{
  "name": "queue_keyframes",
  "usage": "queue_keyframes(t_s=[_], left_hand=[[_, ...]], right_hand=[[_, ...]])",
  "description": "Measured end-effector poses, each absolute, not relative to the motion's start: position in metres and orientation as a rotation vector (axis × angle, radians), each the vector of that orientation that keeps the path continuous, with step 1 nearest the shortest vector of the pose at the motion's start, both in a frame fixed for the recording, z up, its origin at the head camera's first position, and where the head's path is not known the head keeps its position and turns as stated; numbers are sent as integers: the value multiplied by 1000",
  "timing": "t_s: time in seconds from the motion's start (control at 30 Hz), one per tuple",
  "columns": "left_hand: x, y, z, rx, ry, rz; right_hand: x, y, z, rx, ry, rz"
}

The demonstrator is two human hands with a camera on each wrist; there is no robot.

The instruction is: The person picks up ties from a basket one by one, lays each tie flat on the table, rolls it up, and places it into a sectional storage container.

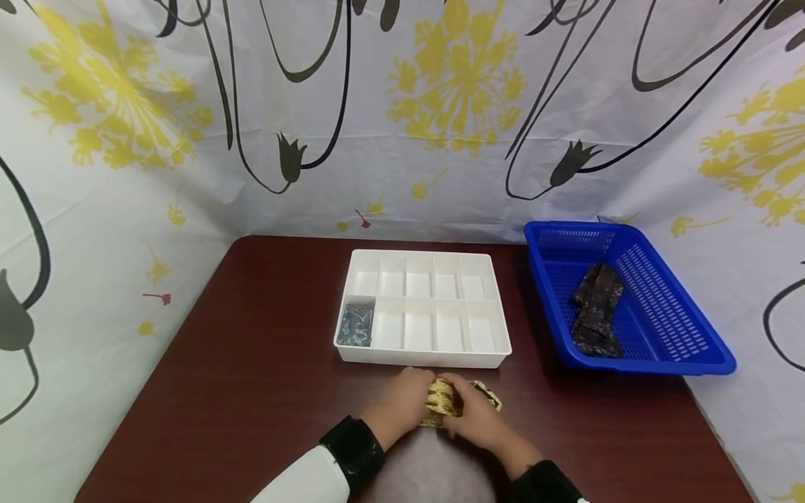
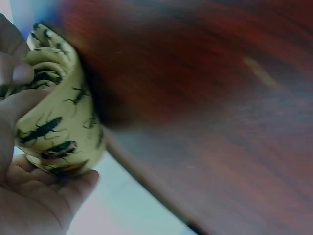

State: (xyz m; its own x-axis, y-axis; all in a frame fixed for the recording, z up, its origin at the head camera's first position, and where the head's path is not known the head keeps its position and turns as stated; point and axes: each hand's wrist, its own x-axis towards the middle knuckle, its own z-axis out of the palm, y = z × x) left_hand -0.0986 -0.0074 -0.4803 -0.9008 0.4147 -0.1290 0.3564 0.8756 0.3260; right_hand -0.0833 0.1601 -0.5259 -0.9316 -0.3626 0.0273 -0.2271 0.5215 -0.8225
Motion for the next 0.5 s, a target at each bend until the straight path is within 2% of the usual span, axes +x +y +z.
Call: queue_keyframes(t_s=[0.3,0.5], left_hand=[[-94,7,-472,546,2891,292],[-96,-13,-493,673,2799,725]], right_hand=[[-85,161,-524,-491,2626,-1397],[-85,164,-524,-479,2628,-1398]])
